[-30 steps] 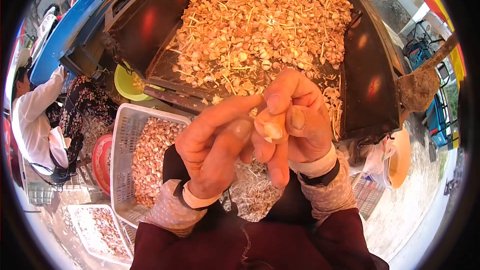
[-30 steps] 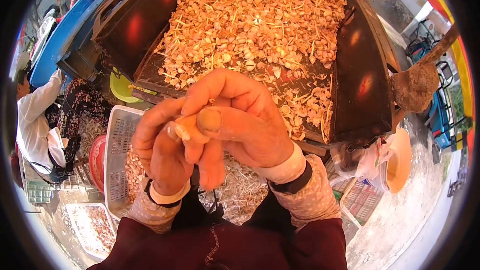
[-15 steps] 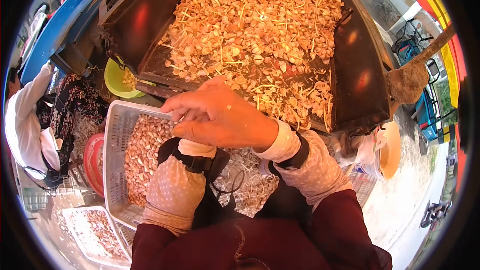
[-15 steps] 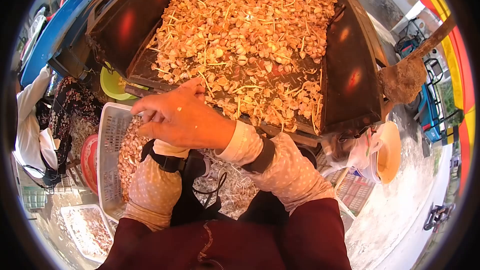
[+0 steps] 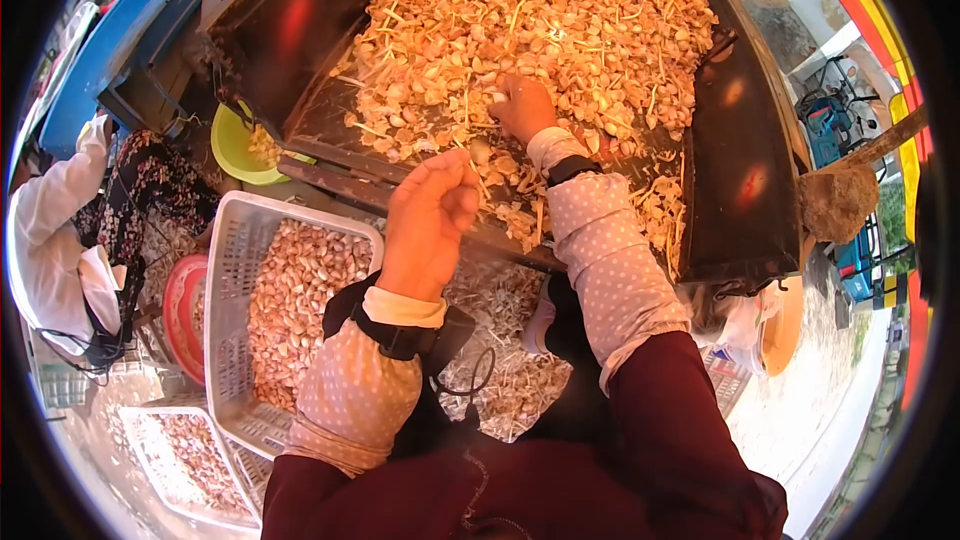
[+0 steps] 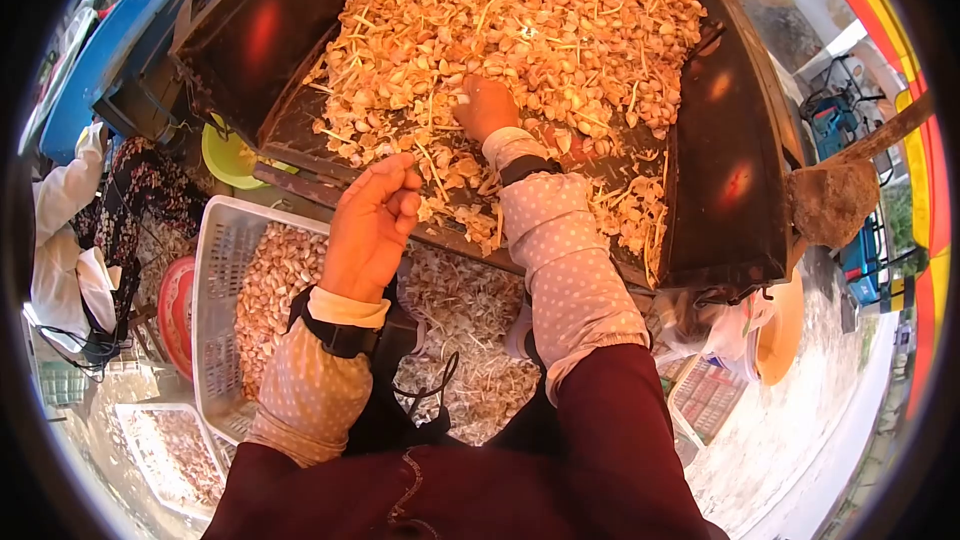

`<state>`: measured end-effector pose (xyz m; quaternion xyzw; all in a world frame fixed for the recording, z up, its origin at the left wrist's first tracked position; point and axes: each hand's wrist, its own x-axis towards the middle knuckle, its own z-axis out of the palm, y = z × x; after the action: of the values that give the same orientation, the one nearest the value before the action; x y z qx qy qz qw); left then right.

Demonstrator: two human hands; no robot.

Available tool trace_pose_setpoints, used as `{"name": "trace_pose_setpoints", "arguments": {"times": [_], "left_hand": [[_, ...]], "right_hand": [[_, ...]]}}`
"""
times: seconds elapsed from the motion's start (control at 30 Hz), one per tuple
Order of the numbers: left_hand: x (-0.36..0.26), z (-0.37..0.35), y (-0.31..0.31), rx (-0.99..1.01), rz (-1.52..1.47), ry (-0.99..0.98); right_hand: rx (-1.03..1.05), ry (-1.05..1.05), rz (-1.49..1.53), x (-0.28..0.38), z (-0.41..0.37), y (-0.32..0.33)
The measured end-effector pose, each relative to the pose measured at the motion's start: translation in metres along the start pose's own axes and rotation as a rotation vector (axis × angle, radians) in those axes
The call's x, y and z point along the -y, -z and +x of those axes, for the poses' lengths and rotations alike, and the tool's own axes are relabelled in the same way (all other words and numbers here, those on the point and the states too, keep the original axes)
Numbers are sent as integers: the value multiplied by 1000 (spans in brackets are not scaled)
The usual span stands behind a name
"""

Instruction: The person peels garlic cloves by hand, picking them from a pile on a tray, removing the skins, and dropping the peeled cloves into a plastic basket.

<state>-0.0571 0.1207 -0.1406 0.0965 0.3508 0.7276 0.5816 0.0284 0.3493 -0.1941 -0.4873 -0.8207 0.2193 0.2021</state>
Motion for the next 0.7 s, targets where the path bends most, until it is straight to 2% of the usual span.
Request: {"name": "trace_pose_setpoints", "arguments": {"times": [0.1, 0.17, 0.2, 0.23, 0.27, 0.3, 0.33, 0.4, 0.5, 0.7], "left_hand": [[1, 0, 1, 18, 4, -8], [-1, -2, -5, -2, 56, -26], [-1, -4, -8, -24, 110, -40], [1, -5, -11, -23, 109, -37], [1, -6, -15, -23, 235, -112], [2, -6, -17, -25, 360, -189], [3, -8, -19, -27, 359, -189], [8, -11, -19, 54, 602, -390], [12, -15, -22, 81, 698, -434], [17, -19, -27, 67, 734, -516]], "right_hand": [[39, 51, 39, -4, -8, 15], [289, -68, 539, 4, -26, 37], [288, -71, 537, 10, -37, 45], [386, -64, 788, 16, -49, 53], [482, -51, 1039, 23, -60, 62], [481, -51, 1038, 34, -73, 74], [526, -61, 1110, 46, -87, 86], [572, -72, 1185, 57, -111, 98], [662, -30, 1286, 62, -138, 108], [481, -49, 1312, 63, -166, 107]]}}
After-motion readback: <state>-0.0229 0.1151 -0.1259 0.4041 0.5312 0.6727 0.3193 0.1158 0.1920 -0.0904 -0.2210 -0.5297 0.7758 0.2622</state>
